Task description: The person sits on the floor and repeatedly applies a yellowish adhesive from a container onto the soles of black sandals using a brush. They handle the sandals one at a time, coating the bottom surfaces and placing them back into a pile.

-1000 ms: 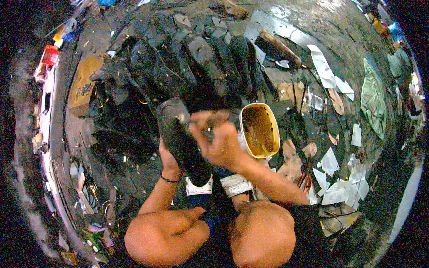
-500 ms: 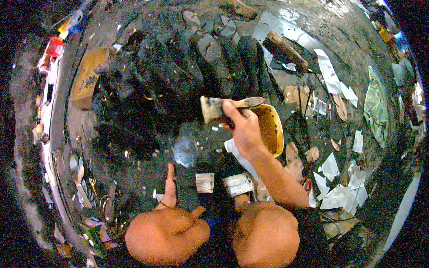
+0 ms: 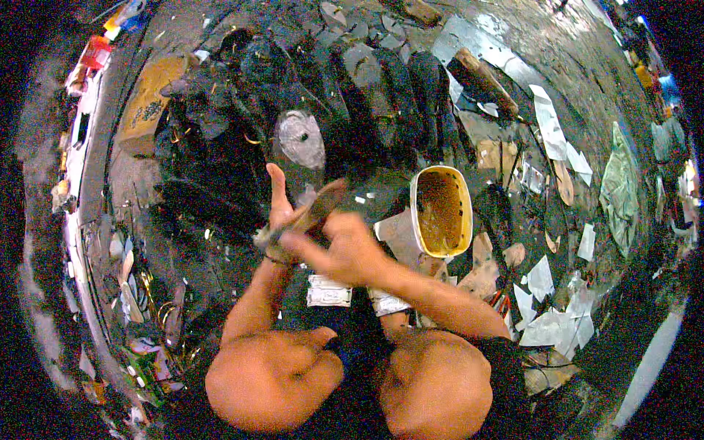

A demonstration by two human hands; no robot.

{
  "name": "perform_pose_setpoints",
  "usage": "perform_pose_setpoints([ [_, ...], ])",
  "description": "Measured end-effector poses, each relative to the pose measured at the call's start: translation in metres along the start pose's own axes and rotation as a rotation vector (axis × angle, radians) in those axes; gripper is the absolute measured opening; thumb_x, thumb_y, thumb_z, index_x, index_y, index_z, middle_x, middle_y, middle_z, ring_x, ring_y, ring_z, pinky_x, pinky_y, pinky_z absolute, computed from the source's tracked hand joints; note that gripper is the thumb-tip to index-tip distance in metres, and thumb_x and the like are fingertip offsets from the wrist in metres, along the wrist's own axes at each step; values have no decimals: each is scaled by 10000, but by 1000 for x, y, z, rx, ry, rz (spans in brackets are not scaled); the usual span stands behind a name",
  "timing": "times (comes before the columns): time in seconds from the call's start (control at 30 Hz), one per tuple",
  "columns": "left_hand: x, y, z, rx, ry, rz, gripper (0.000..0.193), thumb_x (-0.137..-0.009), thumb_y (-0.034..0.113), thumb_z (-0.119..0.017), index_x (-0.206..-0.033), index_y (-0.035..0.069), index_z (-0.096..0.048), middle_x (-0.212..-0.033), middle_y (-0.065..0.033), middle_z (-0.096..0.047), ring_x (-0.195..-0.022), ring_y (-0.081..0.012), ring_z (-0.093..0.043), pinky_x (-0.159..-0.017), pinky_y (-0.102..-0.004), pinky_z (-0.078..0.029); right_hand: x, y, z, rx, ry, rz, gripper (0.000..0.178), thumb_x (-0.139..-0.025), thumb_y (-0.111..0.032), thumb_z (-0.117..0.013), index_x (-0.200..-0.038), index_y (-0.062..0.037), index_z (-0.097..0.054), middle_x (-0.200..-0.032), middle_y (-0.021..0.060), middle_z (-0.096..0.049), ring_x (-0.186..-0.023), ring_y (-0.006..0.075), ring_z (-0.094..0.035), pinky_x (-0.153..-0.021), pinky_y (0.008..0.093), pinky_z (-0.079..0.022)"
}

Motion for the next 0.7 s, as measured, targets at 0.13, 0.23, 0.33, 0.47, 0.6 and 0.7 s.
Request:
perform_pose_setpoints([
  [0.13,7,9,-40,-209,76,-368,763,-848,763,-505,-1161,76,-615,-981,-41,-679,-849,-172,-670,-765,-320,-560,-21,27,49,-186,230,-266,201,-866,-195,-726,-972,-28,-689,-937,124,-718,-892,256,-694,-817,359,-528],
  [0.23,11,30,-28,-153,73,-443,737,-846,756,-515,-1141,89,-619,-945,-38,-671,-802,-165,-656,-738,-316,-558,-2,7,21,104,146,17,194,-875,-196,-717,-971,-29,-689,-936,131,-717,-875,257,-696,-809,359,-527],
  [0.33,16,38,-34,-205,58,-466,763,-845,782,-465,-1082,74,-623,-874,-72,-687,-684,-199,-659,-632,-325,-564,-8,46,52,230,211,-145,189,-913,-182,-690,-1018,-25,-678,-894,106,-708,-880,207,-674,-805,331,-513],
  [0.47,23,41,-38,-256,144,-523,755,-837,779,-484,-1086,79,-620,-911,-53,-675,-747,-191,-654,-666,-334,-563,-17,39,52,41,259,-197,199,-905,-166,-701,-1036,-19,-668,-914,96,-705,-846,205,-674,-767,323,-520],
  [0.6,13,30,-25,-162,58,-429,728,-869,731,-504,-1199,87,-588,-1035,-20,-657,-872,-175,-639,-760,-340,-554,-12,-6,25,94,141,89,156,-877,-144,-723,-976,-26,-694,-940,93,-713,-862,193,-666,-788,314,-514],
  [0.7,16,25,-44,-222,58,-519,728,-880,726,-492,-1229,93,-577,-1060,-16,-647,-892,-173,-638,-759,-345,-552,-17,47,65,-60,366,-220,206,-907,-179,-693,-1033,-16,-677,-953,109,-710,-854,176,-652,-770,303,-501],
])
Point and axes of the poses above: each hand's wrist, its own x-axis away from the middle knuckle, its own z-axis out of the back of the hand, y = z × x, the point moved 7 cm from there along -x, towards the middle knuckle
